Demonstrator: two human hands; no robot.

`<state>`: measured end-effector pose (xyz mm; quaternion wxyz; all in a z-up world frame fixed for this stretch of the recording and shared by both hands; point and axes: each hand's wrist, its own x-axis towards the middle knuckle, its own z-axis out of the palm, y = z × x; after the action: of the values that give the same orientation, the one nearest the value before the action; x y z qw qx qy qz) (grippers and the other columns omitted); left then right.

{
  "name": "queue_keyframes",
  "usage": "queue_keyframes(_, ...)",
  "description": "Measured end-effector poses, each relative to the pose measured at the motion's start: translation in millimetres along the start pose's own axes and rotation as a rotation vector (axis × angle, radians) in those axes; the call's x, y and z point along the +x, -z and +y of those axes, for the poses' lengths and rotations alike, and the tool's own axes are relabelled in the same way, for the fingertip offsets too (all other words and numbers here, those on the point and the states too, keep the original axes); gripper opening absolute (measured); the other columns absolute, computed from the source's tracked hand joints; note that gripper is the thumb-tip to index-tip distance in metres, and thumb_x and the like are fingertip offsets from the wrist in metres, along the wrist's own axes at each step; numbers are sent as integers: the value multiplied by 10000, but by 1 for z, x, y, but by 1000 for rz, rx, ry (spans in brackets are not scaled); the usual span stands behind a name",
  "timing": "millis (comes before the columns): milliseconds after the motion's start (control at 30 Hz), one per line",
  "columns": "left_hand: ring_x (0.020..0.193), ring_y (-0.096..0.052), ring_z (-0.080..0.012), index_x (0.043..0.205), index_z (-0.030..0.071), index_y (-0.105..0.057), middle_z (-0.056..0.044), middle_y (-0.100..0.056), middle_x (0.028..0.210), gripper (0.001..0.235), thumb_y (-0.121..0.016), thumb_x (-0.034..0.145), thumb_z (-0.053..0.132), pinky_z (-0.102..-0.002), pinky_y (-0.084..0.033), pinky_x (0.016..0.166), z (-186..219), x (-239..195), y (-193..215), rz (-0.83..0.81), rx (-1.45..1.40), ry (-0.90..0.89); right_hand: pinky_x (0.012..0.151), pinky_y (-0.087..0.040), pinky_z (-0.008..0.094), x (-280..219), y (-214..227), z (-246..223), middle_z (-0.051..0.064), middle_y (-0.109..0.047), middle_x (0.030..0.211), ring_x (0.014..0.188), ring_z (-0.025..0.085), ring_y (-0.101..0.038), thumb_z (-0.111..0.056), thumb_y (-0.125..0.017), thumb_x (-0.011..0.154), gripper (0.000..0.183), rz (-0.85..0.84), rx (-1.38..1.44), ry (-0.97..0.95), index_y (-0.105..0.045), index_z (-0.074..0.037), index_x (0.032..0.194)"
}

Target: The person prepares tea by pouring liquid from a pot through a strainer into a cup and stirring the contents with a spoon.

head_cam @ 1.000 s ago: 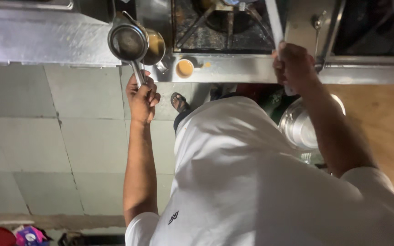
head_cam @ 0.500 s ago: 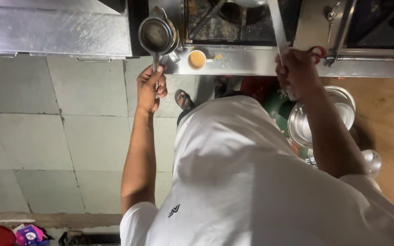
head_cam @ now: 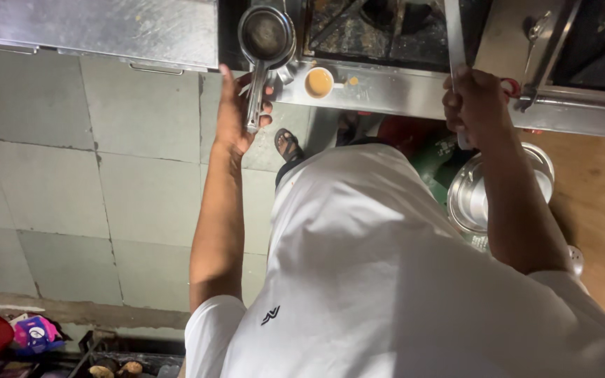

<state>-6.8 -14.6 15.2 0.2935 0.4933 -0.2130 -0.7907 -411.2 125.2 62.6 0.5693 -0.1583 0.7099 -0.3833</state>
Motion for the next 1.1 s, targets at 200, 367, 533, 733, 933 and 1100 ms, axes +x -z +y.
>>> queue_keyframes(200, 914, -705, -287, 1433, -7, -534, -191, -671, 1123, 966, -428, 911, 800, -439, -635, 785, -61, 6, 69, 28, -425, 36, 372, -299, 287, 9, 4, 10, 16, -469, 670, 464, 121, -425, -305, -527, 1092, 284, -40, 89, -52, -550, -42, 987)
queue_keyframes(367, 1000, -700, -239, 1282, 75, -557, -89, -675, 1157, 773, -803, 671, 481, -378, -612, 878, -221, 53, 138, -9, -251, 73, 366, -297, 285, 0, -1, 6, 6, -446, 640, 428, 113, -380, -364, -463, 1114, 340, -32, 83, -150, -543, -58, 987)
queue_keyframes(533, 930, -570, -289, 1375, 16, -509, -113, -620, 1056, 773, -918, 748, 208, -425, -514, 770, -321, 130, 24, 26, 483, 322, 339, -290, 307, -1, -14, -5, 21, -430, 610, 397, 136, -384, -409, -407, 1088, 383, -25, -29, -249, -528, -62, 978)
queue_keyframes(733, 1165, -618, -260, 1343, 28, -579, -138, -662, 1257, 603, -884, 840, 159, -355, -523, 962, -370, 194, -69, -89, 772, 6, 385, -342, 285, -3, -20, 2, 21, -439, 662, 467, 112, -393, -418, -407, 1069, 377, -58, 88, -324, -528, -68, 996)
queue_keyframes(933, 1128, -639, -244, 1333, 22, -562, -122, -650, 1254, 539, -814, 870, 131, -340, -546, 918, -380, 208, -67, -4, 770, 136, 384, -374, 297, -1, -9, -4, 22, -414, 653, 436, 113, -391, -436, -368, 1070, 444, -119, 32, -274, -548, -37, 997)
queue_keyframes(1100, 1096, -656, -231, 1325, 18, -548, -110, -640, 1251, 487, -756, 895, 108, -327, -566, 882, -381, 201, -49, 9, 719, 207, 411, -402, 298, -1, 2, -3, 32, -422, 666, 478, 107, -403, -426, -395, 1079, 458, -96, 53, -352, -580, -7, 1079)
